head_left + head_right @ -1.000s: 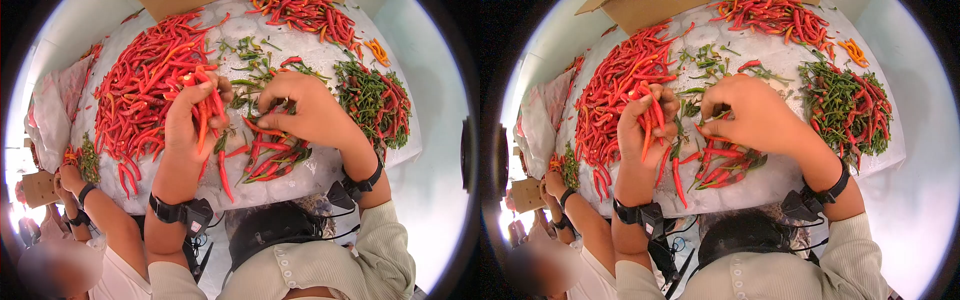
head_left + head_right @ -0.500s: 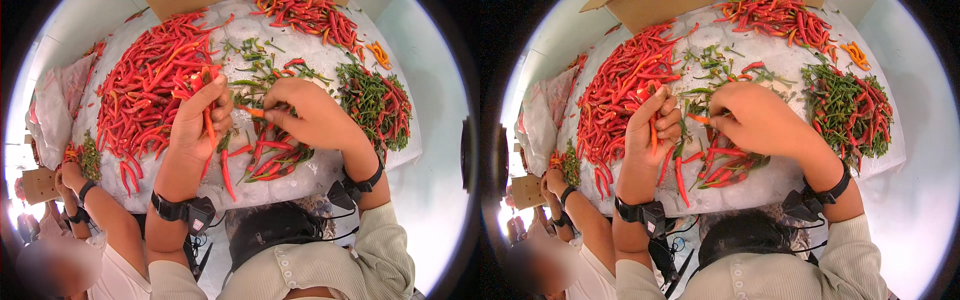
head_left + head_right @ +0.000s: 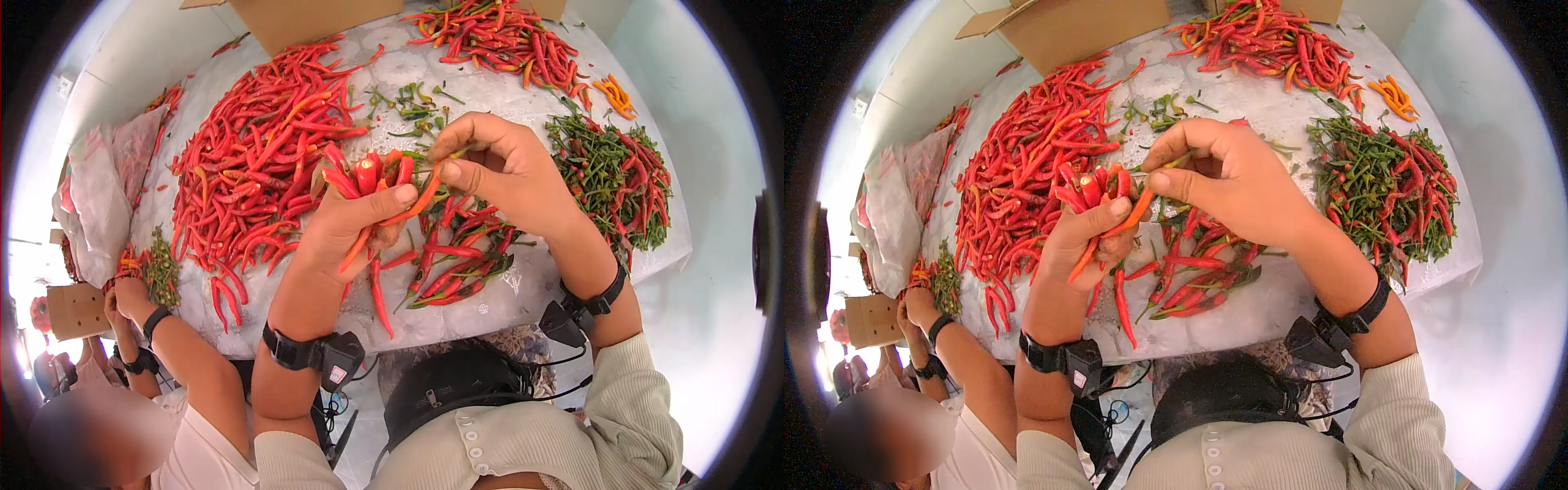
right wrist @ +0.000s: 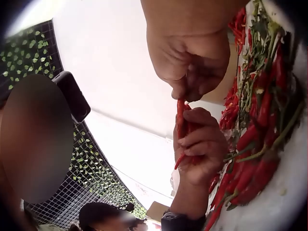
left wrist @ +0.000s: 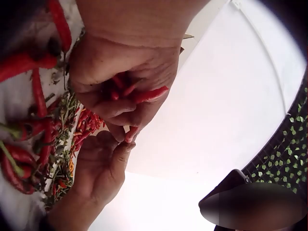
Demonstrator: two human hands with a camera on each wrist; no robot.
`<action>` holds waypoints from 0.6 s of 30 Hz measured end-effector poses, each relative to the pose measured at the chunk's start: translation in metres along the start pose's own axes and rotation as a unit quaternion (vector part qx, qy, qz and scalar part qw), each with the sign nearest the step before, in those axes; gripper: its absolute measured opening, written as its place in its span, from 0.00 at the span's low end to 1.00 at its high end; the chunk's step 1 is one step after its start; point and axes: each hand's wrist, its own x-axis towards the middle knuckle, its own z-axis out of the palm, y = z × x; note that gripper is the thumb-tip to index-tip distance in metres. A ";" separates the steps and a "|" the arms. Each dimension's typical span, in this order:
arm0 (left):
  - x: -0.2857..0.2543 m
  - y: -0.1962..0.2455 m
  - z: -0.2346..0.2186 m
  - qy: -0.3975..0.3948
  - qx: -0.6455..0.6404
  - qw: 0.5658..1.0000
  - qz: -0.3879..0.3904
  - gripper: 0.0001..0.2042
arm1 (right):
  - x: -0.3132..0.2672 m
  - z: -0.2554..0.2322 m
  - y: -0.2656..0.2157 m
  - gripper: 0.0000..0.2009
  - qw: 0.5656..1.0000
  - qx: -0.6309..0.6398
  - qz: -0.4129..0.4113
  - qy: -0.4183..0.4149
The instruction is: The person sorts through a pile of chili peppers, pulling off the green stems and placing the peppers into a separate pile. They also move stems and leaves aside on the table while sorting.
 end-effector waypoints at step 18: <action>-0.004 0.005 0.009 0.014 -0.016 1.000 0.001 0.15 | 0.002 -0.003 0.004 0.14 0.999 0.044 -0.009 -0.006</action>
